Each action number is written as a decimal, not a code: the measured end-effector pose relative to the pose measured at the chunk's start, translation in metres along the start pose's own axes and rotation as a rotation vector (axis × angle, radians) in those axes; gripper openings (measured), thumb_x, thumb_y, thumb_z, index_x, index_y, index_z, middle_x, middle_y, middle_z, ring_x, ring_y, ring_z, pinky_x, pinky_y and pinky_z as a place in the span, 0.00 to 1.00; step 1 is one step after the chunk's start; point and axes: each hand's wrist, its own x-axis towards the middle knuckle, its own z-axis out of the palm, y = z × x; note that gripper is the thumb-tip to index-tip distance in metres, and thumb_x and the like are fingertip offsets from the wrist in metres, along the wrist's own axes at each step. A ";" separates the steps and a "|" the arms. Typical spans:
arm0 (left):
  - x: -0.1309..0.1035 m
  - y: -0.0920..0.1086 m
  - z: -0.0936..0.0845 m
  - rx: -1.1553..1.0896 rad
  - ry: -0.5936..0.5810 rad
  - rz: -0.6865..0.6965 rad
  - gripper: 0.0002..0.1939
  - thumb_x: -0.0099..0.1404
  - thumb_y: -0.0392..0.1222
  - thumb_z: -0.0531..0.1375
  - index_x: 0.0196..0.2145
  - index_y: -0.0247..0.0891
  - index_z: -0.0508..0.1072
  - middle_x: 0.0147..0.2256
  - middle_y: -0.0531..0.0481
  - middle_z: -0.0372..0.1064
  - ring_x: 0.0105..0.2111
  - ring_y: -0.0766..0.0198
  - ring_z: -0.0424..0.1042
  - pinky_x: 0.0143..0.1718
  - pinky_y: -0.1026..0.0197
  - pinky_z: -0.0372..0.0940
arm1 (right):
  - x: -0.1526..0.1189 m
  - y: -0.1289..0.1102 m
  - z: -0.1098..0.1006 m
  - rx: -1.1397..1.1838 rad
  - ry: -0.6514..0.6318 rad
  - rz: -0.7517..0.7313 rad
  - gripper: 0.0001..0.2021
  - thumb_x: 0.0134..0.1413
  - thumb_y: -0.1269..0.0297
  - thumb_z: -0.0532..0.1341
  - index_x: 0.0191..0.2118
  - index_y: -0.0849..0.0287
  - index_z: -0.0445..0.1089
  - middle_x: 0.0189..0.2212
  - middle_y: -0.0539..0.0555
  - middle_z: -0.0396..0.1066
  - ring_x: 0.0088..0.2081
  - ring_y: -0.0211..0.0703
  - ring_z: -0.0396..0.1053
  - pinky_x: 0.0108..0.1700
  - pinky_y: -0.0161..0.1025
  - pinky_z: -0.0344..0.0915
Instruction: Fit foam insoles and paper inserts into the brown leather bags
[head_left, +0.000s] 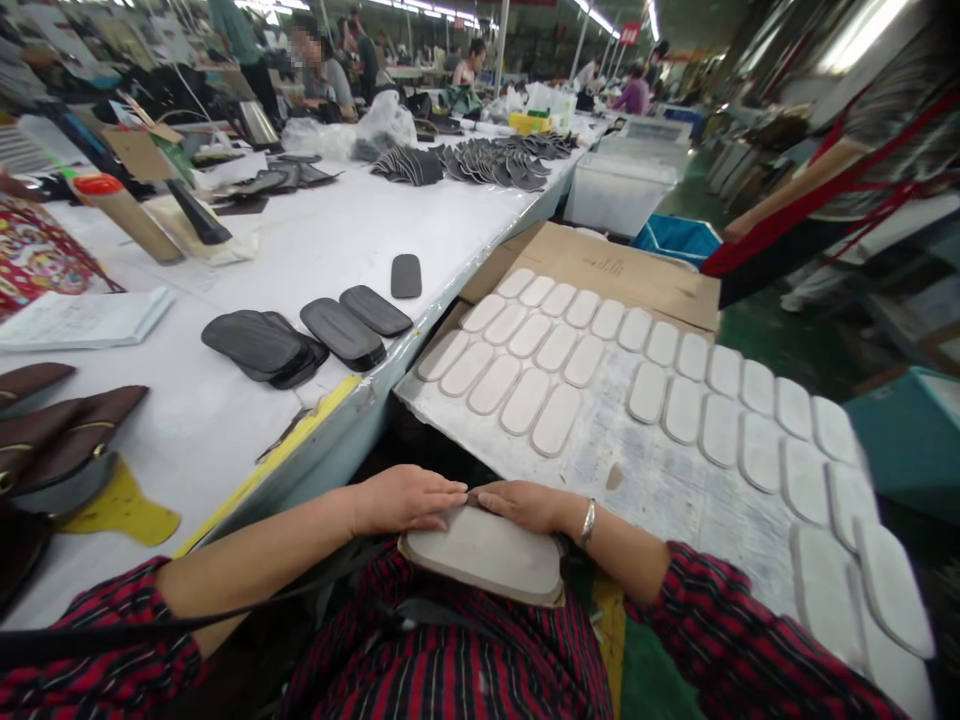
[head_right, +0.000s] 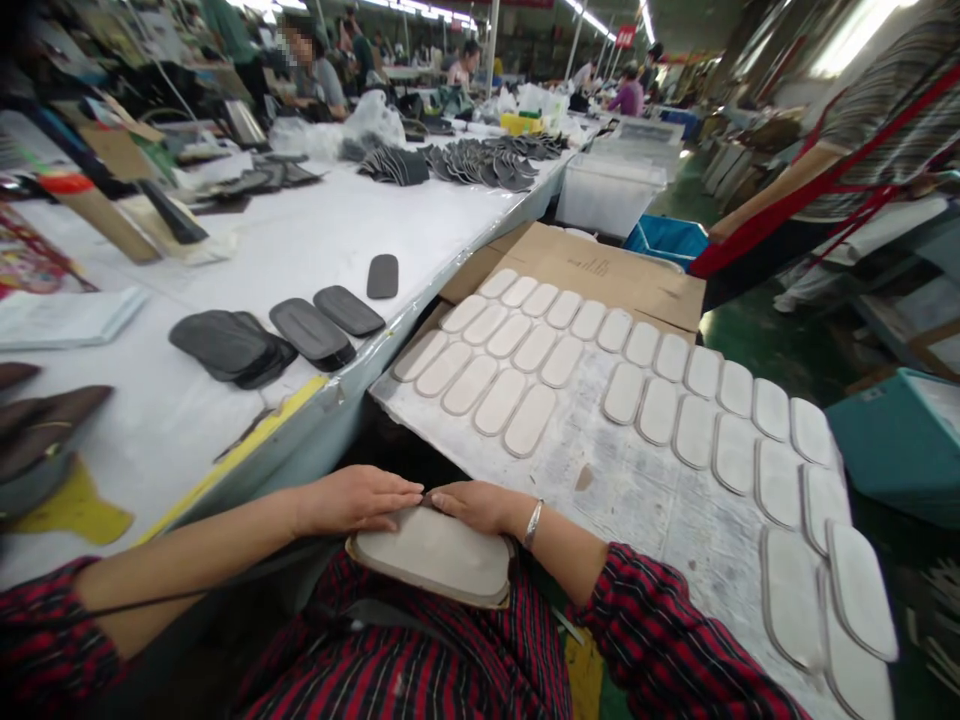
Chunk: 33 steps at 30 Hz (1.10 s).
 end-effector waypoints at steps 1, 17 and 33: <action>-0.001 0.000 -0.001 0.014 -0.001 0.004 0.25 0.65 0.49 0.50 0.57 0.37 0.59 0.54 0.41 0.60 0.52 0.56 0.62 0.51 0.56 0.60 | 0.002 -0.002 0.000 -0.033 0.017 0.010 0.22 0.62 0.52 0.41 0.55 0.52 0.60 0.51 0.51 0.63 0.50 0.42 0.62 0.54 0.42 0.57; -0.014 0.018 -0.007 0.190 -0.002 -0.144 0.25 0.65 0.50 0.50 0.56 0.37 0.59 0.57 0.43 0.56 0.55 0.54 0.56 0.56 0.53 0.51 | 0.025 -0.014 0.006 -0.432 0.141 0.001 0.25 0.62 0.51 0.41 0.52 0.61 0.63 0.47 0.59 0.66 0.47 0.47 0.64 0.49 0.43 0.60; 0.012 0.098 0.032 0.185 0.142 -0.047 0.15 0.62 0.47 0.55 0.45 0.38 0.67 0.40 0.46 0.66 0.39 0.58 0.62 0.40 0.56 0.55 | -0.103 -0.035 0.128 -0.874 0.635 0.172 0.09 0.59 0.72 0.48 0.33 0.60 0.65 0.30 0.54 0.61 0.35 0.43 0.55 0.43 0.44 0.53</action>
